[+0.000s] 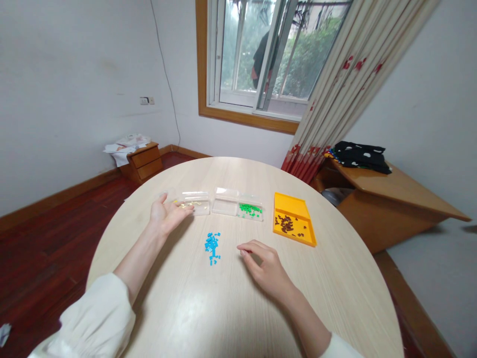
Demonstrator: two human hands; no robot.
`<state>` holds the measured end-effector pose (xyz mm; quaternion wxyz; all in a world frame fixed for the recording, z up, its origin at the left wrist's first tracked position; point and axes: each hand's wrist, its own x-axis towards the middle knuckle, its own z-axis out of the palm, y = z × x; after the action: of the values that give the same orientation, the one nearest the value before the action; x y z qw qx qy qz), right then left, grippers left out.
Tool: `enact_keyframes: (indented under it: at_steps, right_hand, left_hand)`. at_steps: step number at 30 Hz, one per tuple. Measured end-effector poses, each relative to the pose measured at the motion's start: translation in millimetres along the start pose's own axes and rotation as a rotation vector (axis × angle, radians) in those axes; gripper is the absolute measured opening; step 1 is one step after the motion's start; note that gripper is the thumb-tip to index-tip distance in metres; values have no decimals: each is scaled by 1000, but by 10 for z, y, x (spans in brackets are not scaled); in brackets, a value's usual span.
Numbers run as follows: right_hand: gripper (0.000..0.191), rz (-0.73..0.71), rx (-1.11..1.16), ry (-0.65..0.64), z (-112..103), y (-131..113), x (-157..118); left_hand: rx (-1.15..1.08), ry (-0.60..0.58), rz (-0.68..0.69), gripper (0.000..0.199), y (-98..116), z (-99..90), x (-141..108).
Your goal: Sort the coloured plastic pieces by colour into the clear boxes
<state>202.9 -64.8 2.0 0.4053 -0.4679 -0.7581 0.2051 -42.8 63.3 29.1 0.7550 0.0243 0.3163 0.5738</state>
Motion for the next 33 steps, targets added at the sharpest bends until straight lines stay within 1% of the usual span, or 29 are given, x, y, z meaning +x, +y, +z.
enact_keyframes:
  at_steps: [4,8,12,15,17,19,20,22,23,24,26,28,30,33]
  right_hand:
    - [17,-8,-1,0,3,-9,1]
    - [17,-3,-6,-8,-2,-5,-15]
    - [17,-2,-4,-21,2,11,-25]
    - [17,-7,-1,-19,9,9,-18]
    - [17,-8,-2,-17,13,4,-13]
    - [17,-6,-4,-19,16,3,-10]
    - [17,-5,-5,-21,17,5,-10]
    - [17,-2,-6,-25,19,12,-12]
    - [17,-1,-6,-27,20,16,-14]
    - [17,0,-6,-29,21,19,-15]
    - [17,2,-7,-30,21,21,-18]
    - [17,0,-7,-26,20,16,-20]
    - [17,1,-9,-25,19,8,-20]
    - [17,3,-13,-33,20,-3,-21]
  left_hand:
    - [29,-36,-19,77,15,-1,0]
    - [56,-36,17,77,19,0,-19]
    - [128,-5,75,71,1,37,-50]
    - [252,55,130,59,-20,46,-55]
    - [428,89,225,46,-17,8,-30]
    - [700,112,392,33,15,-71,17]
    - [869,130,491,27,43,-121,45]
    - [1245,211,690,19,113,-219,96]
    - [1431,236,763,17,147,-261,115]
    - [1607,252,802,17,176,-295,127]
    - [1907,243,802,18,211,-337,134]
    - [2115,222,770,20,213,-356,128]
    - [2230,215,776,23,198,-369,124]
    - [2310,221,789,28,181,-404,138]
